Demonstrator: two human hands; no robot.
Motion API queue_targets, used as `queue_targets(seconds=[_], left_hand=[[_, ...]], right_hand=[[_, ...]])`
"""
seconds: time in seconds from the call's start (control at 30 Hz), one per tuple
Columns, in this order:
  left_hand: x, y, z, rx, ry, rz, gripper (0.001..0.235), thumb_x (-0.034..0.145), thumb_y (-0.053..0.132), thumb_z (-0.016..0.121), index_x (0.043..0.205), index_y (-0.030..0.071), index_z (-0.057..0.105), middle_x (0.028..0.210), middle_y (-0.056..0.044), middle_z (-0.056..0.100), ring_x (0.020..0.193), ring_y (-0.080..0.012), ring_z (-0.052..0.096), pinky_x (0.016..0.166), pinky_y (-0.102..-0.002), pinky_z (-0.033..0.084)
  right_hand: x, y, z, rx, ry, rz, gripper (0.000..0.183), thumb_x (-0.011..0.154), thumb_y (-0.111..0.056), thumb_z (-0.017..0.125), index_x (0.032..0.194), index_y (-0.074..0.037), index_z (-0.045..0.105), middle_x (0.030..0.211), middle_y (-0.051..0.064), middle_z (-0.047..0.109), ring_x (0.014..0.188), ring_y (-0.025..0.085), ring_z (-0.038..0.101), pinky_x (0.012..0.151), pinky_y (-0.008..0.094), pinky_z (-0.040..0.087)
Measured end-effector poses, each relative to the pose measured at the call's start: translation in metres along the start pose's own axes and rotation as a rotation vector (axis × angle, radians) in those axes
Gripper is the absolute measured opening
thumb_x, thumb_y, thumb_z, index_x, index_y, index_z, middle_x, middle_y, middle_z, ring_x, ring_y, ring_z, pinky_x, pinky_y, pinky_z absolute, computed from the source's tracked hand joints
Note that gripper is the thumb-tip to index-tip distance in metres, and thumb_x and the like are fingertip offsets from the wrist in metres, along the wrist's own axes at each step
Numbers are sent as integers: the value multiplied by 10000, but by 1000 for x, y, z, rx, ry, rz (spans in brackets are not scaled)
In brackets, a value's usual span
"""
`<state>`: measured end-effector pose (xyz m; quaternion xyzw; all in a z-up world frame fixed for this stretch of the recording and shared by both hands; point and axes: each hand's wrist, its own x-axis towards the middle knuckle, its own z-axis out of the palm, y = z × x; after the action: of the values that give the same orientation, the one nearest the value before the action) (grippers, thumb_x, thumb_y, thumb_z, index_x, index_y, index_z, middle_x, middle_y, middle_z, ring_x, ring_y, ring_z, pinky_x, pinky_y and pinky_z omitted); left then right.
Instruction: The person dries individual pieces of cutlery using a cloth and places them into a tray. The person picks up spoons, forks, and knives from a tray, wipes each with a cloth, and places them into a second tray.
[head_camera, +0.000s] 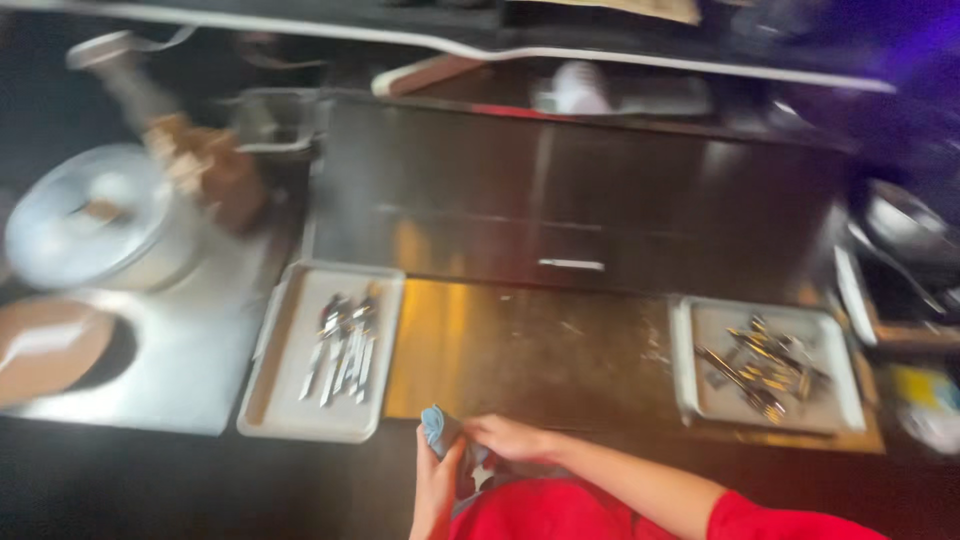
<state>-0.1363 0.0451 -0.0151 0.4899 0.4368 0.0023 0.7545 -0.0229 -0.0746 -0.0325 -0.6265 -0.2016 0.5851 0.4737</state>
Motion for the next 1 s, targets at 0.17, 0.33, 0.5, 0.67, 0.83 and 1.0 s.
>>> queue_targets(seconds=[0.17,0.33,0.5,0.67,0.83,1.0], left_hand=[[70,-64,51,312,-391,160,411,864,74,725,1262,93,627,1066,-97,710,952,-177,628,896,-302,506],[39,-41,132,537,-559,80,271,898,118,708,1157,109,626,993,-84,676,930,-181,611,908,-302,475],[19,-63,181,575,-700,27,350,902,113,705,1236,105,602,1043,-88,701,962,-172,622,924,-301,502],[5,-72,215,617,-660,19,344,901,130,706,1231,99,614,1066,-95,701,982,-183,623,936,-307,488],[4,-87,234,576,-532,18,377,881,115,706,1247,87,621,1072,-110,706,975,-191,620,907,-324,504],[1,-103,246,573,-410,32,260,889,147,701,1118,90,592,1000,-105,656,938,-191,577,881,-333,484]], right_hand=[[-47,111,-37,189,460,-164,125,1047,-197,588,1002,-163,699,930,-110,650,862,3,523,802,189,419],[-109,131,-61,297,666,-140,145,1056,-227,559,973,-179,669,826,-109,589,721,-4,504,590,188,417],[-180,142,-86,10,818,-72,212,1003,-225,515,1125,-167,679,930,-32,678,808,68,634,657,269,566],[-270,150,-139,106,969,64,281,1038,-226,494,1267,-137,630,974,9,725,746,99,683,688,258,557],[-342,194,-213,-26,1249,197,278,1001,-203,518,1207,-116,682,923,29,770,704,137,681,751,307,536],[-377,175,-249,-349,1171,512,243,1053,-260,539,1141,-100,700,1128,81,755,938,216,749,798,393,577]])
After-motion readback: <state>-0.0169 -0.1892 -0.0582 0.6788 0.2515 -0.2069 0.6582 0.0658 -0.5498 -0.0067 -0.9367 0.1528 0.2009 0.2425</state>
